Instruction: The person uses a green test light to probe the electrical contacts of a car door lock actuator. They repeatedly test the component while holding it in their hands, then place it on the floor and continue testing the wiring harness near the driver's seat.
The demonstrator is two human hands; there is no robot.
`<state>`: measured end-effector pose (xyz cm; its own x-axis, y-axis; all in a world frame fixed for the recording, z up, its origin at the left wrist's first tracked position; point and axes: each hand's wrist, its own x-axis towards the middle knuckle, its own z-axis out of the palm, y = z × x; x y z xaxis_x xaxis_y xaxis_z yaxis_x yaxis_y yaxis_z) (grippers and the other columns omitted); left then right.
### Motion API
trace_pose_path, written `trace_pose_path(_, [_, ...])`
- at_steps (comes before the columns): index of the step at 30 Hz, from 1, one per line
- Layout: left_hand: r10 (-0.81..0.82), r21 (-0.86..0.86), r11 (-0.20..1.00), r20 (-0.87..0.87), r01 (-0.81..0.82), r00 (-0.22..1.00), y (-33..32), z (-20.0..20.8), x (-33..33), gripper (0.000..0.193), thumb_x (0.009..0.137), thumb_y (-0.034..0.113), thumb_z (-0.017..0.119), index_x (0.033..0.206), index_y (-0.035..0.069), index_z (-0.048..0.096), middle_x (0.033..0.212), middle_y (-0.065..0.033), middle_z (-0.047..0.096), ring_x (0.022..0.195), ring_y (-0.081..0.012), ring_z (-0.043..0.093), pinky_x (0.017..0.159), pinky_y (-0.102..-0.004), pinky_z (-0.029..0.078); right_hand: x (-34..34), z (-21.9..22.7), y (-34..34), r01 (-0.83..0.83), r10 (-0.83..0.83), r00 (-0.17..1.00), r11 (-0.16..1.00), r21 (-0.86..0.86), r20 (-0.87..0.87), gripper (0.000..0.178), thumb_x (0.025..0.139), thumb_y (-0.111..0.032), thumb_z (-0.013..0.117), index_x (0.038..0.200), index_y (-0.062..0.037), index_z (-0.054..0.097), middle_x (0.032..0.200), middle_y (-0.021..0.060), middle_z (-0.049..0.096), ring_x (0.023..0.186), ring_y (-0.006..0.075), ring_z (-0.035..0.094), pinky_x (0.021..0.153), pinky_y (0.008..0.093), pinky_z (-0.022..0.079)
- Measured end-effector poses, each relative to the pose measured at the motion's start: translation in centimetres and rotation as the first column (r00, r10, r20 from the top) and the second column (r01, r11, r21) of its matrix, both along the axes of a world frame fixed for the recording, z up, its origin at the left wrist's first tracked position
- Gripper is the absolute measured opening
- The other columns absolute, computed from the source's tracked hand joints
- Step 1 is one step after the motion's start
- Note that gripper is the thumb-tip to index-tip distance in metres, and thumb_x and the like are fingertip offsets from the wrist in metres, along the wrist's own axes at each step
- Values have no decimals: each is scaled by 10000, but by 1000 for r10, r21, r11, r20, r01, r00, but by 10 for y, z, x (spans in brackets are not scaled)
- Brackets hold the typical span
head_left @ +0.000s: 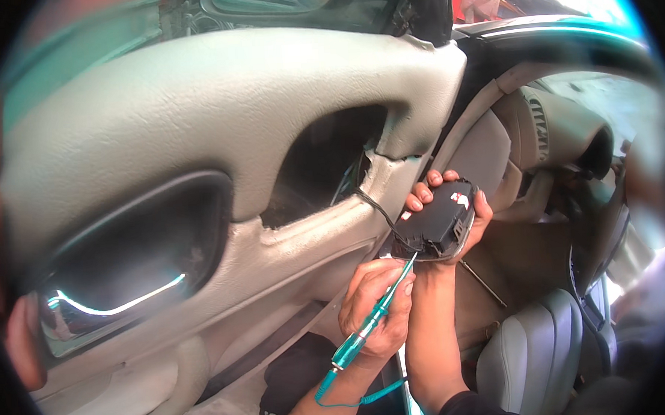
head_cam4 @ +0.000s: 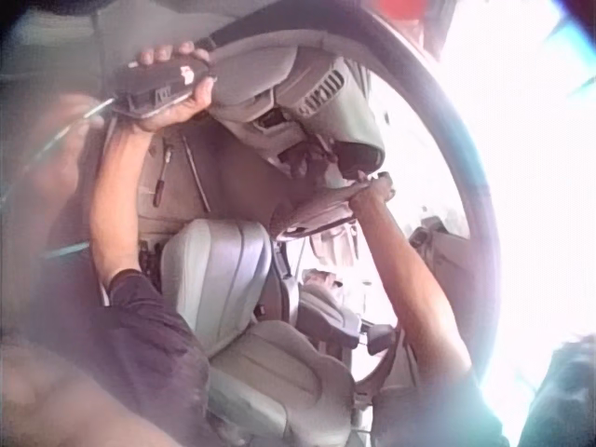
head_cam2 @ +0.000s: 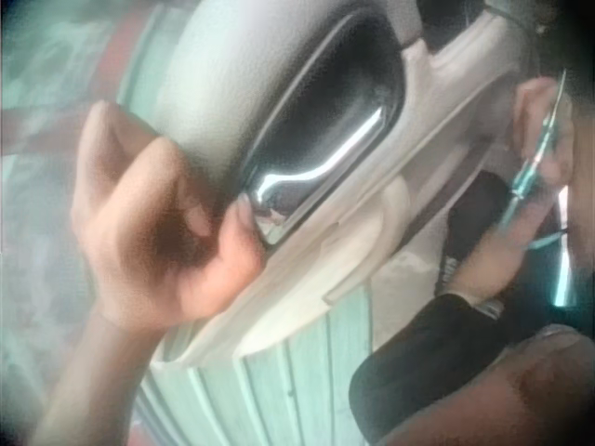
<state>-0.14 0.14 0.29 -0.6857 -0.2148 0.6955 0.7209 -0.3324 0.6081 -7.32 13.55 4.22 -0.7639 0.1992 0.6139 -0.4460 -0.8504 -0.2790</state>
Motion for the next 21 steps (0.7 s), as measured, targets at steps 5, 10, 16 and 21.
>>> trace_pose_path(5, [15,-97,995,-38,-19,999,-8,1,-4,143,965,-12,606,1107,-28,603,921,-190,729,990,-318,686,866,-424,572,1,-5,1,80,-80,997,996,-40,-9,479,985,-441,508,1203,-22,588,1130,146,553,898,307,575,794,473,513])
trace_pose_path(10, [65,-137,987,-122,-82,990,-10,7,-7,168,965,42,638,1115,-26,605,968,-206,741,1098,-423,657,976,-533,533,9,1,3,15,-15,1000,1000,-14,1,507,991,-443,504,1254,-15,572,1198,176,545,925,324,579,783,493,547])
trace_pose_path(16, [43,-105,992,-181,-63,983,0,7,-9,228,969,74,660,1147,-38,572,978,-231,734,1048,-490,686,943,-572,554,8,16,4,15,-18,994,1000,24,107,554,1026,-458,454,1319,4,544,1191,201,588,910,338,623,697,477,583])
trace_pose_path(21, [49,-159,984,-202,-82,978,1,12,-12,235,973,71,656,1156,-37,557,965,-236,730,1009,-491,707,899,-549,581,2,25,9,100,-131,966,984,148,224,532,1052,-448,423,1351,-19,518,1149,185,623,851,294,644,615,421,583])
